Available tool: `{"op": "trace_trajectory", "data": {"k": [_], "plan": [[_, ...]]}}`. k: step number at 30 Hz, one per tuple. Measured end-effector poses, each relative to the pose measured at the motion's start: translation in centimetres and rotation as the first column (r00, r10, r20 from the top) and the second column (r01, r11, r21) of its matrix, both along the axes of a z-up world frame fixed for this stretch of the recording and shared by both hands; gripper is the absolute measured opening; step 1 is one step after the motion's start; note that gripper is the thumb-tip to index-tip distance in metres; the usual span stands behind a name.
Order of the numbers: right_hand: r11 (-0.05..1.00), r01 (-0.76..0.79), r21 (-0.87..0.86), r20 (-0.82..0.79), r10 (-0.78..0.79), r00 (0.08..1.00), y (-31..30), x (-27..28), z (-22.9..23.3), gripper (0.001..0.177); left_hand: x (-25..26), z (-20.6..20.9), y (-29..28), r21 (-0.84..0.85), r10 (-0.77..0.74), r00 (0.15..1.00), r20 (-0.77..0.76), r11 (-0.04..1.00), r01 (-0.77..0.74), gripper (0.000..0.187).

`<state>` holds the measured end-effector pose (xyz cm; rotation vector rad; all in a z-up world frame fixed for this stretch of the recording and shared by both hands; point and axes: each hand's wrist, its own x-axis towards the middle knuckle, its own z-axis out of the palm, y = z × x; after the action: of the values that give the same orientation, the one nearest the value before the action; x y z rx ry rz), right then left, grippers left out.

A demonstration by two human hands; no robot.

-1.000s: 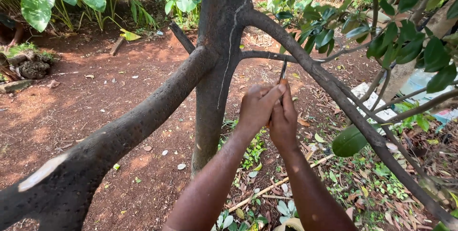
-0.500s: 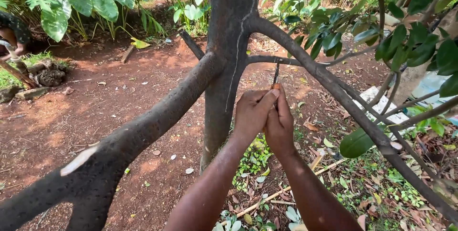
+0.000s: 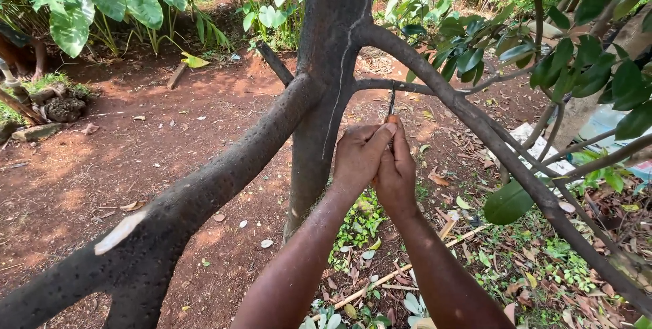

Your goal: The person uses a knife to cut a small branch from a tree trunk in an outdoor garden setting. The person holds the branch with one hand while cutting with the other, then removes the cut piece.

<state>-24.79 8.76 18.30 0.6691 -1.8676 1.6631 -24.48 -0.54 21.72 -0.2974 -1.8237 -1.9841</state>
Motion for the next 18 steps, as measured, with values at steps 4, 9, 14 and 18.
{"op": "trace_trajectory", "data": {"k": [4, 9, 14, 18], "plan": [[1.000, -0.002, -0.024, -0.029, 0.001, 1.000, 0.1, -1.0, -0.8, 0.054, -0.5, -0.4, -0.5, -0.021, -0.023, 0.996, -0.091, 1.000, 0.021, 0.032], [1.000, -0.029, -0.011, -0.051, 0.029, 0.998, 0.1, -1.3, -1.1, 0.055, -0.2, -0.1, -0.5, -0.012, -0.049, 0.992, -0.115, 0.999, 0.048, 0.032], [1.000, 0.002, -0.026, -0.035, -0.002, 0.999, -0.1, -0.3, -0.1, 0.052, 0.1, 0.0, -0.4, -0.019, -0.039, 0.990, -0.132, 0.999, 0.037, 0.033], [1.000, 0.010, -0.015, -0.019, -0.010, 1.000, -0.2, 0.4, 0.9, 0.052, 0.3, 0.3, -0.3, -0.031, -0.010, 0.989, -0.148, 1.000, 0.006, 0.033]]}}
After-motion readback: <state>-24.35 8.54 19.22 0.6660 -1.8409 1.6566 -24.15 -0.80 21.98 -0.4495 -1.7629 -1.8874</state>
